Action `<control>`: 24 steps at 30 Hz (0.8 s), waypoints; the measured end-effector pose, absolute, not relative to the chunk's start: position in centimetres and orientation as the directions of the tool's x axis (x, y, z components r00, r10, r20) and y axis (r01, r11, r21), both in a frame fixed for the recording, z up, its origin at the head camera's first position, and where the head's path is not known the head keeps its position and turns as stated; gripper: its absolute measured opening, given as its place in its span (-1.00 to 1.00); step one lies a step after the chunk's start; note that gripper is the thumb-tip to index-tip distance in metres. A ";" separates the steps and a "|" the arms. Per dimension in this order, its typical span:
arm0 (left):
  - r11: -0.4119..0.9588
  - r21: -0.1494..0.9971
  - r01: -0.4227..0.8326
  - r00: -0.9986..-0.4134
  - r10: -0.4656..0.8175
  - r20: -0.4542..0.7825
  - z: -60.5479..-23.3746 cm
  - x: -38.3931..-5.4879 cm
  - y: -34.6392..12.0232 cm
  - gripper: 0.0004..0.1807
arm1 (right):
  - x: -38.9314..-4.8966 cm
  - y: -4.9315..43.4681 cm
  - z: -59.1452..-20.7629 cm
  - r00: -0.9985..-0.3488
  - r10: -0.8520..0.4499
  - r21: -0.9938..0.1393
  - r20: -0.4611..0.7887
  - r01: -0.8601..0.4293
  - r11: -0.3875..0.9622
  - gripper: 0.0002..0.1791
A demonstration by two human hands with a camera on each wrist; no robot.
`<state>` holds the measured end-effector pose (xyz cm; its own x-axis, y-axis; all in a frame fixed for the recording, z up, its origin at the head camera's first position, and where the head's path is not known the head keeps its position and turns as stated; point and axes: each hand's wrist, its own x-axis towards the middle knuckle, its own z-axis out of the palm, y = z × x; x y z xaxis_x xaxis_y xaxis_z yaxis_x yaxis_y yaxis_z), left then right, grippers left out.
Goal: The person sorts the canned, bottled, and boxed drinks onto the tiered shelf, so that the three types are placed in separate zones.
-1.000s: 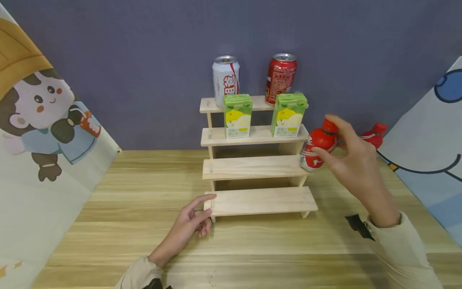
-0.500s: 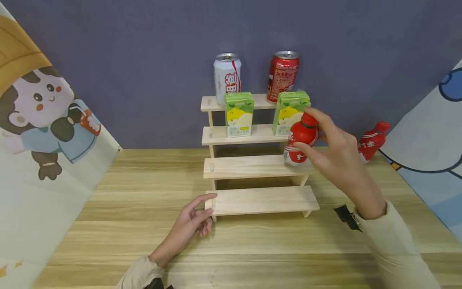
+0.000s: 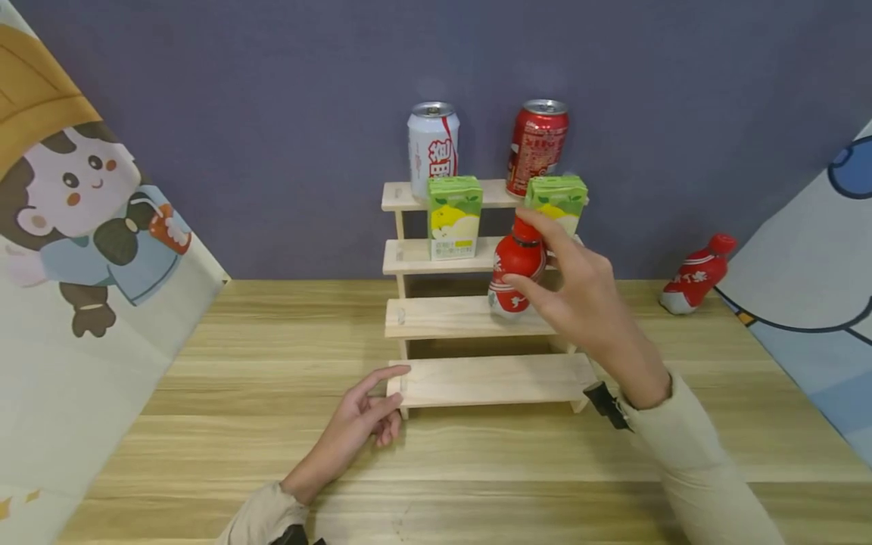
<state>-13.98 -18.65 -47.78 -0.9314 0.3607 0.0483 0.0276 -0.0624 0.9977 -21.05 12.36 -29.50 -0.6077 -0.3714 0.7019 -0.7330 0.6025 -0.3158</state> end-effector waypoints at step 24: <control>-0.048 0.999 0.012 -0.937 0.349 0.028 -47.6 -13.8 -18.4 -0.48 | -22.1 7.3 -30.8 -0.574 -0.404 -0.355 0.712 -0.791 0.498 -0.16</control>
